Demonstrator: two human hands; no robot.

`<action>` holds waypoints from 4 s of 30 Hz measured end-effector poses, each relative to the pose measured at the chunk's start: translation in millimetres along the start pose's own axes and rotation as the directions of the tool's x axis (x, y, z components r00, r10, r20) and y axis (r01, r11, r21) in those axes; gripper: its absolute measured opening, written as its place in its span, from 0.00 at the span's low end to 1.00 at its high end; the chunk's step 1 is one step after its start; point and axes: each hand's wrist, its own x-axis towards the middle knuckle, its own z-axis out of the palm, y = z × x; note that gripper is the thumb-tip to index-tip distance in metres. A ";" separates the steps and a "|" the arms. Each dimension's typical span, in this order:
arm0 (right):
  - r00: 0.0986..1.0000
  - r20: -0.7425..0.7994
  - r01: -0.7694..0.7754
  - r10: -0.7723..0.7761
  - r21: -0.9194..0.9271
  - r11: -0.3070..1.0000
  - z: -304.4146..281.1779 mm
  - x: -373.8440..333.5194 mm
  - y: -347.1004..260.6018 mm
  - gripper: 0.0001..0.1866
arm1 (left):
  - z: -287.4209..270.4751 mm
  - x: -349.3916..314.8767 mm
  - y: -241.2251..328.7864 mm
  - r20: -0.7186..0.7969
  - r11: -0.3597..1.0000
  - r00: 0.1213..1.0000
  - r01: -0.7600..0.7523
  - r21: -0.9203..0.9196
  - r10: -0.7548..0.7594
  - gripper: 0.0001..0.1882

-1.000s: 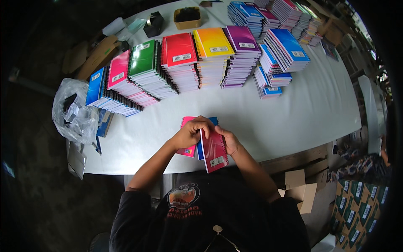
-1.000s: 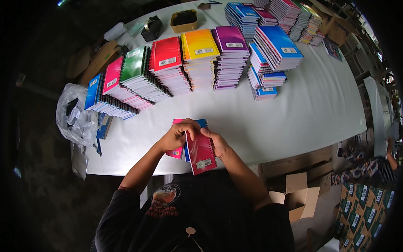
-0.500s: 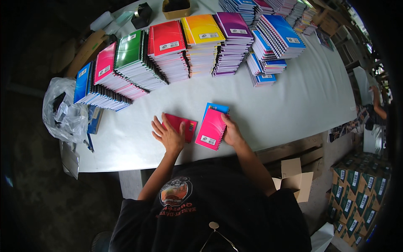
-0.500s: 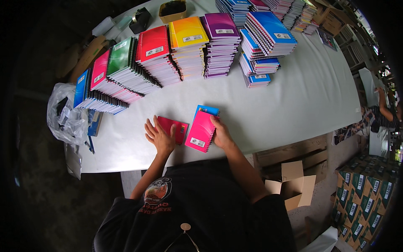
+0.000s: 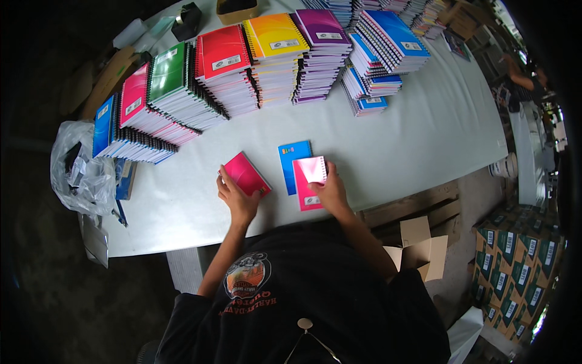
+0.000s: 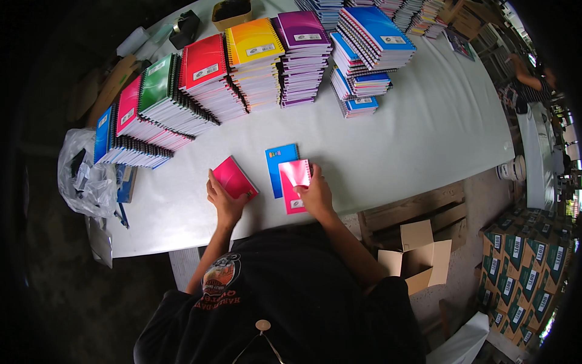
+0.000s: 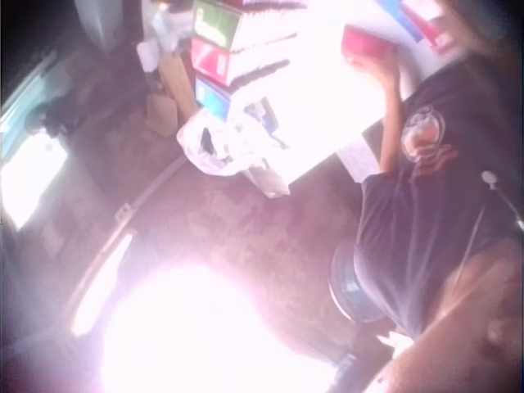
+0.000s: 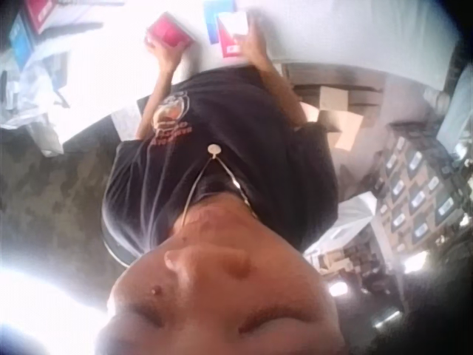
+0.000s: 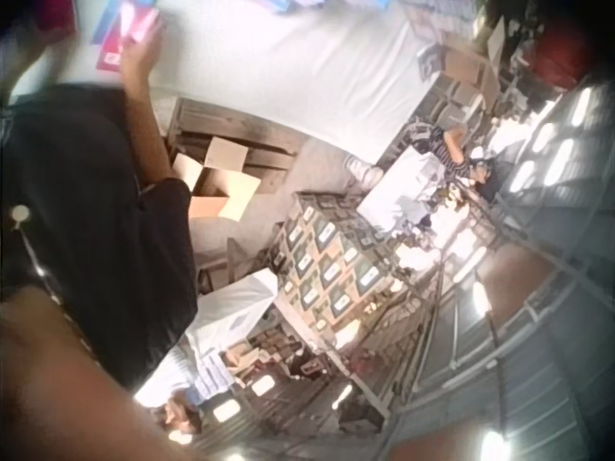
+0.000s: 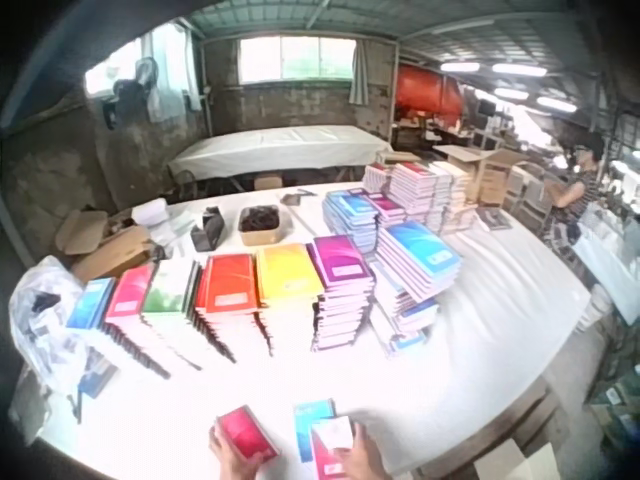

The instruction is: The person stands at a table covered with stacks of colorful spiral-bound notebooks. They repeatedly pick up individual notebooks from various piles, briefly inspect them, and place them onto a new stack in the center of the table. The person continues this process, sorting through different colors and sizes of notebooks.

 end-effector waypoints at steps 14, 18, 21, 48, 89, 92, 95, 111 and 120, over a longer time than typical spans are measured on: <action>0.858 -0.215 0.449 -0.466 -0.126 0.885 -17.5 72.5 -4.6 0.23 | 47.4 27.4 54.2 0.065 0.933 0.996 -0.036 -0.359 0.064 0.39; 0.948 -0.048 0.298 -0.315 -0.218 0.929 8.1 68.4 -7.9 0.29 | 58.5 2.5 35.5 0.139 0.872 0.987 -0.002 -0.489 0.081 0.35; 0.974 0.110 0.185 -0.197 0.106 0.977 13.1 61.8 -4.5 0.28 | 70.0 -1.6 32.0 0.114 0.826 0.984 -0.052 -0.561 0.140 0.34; 0.885 0.378 -0.341 -0.271 0.924 0.173 -29.4 34.0 -81.2 0.18 | -110.7 114.9 134.9 -0.134 0.603 0.590 -0.759 0.246 0.796 0.33; 0.976 0.139 -0.141 -0.171 0.990 -0.003 -74.5 30.9 -9.7 0.23 | -36.1 177.0 261.2 -0.090 0.545 0.537 -0.831 0.115 0.839 0.35; 0.963 0.191 -0.190 -0.188 0.982 0.022 -72.9 31.7 -8.4 0.23 | 0.3 189.1 272.7 -0.036 0.348 0.353 -0.892 0.287 0.935 0.29; 0.955 0.218 -0.226 -0.202 0.974 -0.017 -81.0 35.3 -11.6 0.25 | 17.4 197.3 265.2 0.013 0.430 0.443 -0.875 0.223 0.896 0.16; 0.829 0.147 -0.258 -0.540 0.956 -0.136 -76.5 47.9 -0.5 0.43 | -21.3 6.7 172.2 0.171 0.475 0.470 -0.880 0.008 0.866 0.23; 0.690 0.076 0.512 -0.720 0.652 0.559 -53.0 57.5 12.0 0.36 | 56.1 0.8 88.1 0.369 0.542 0.879 0.161 -0.825 0.302 0.46</action>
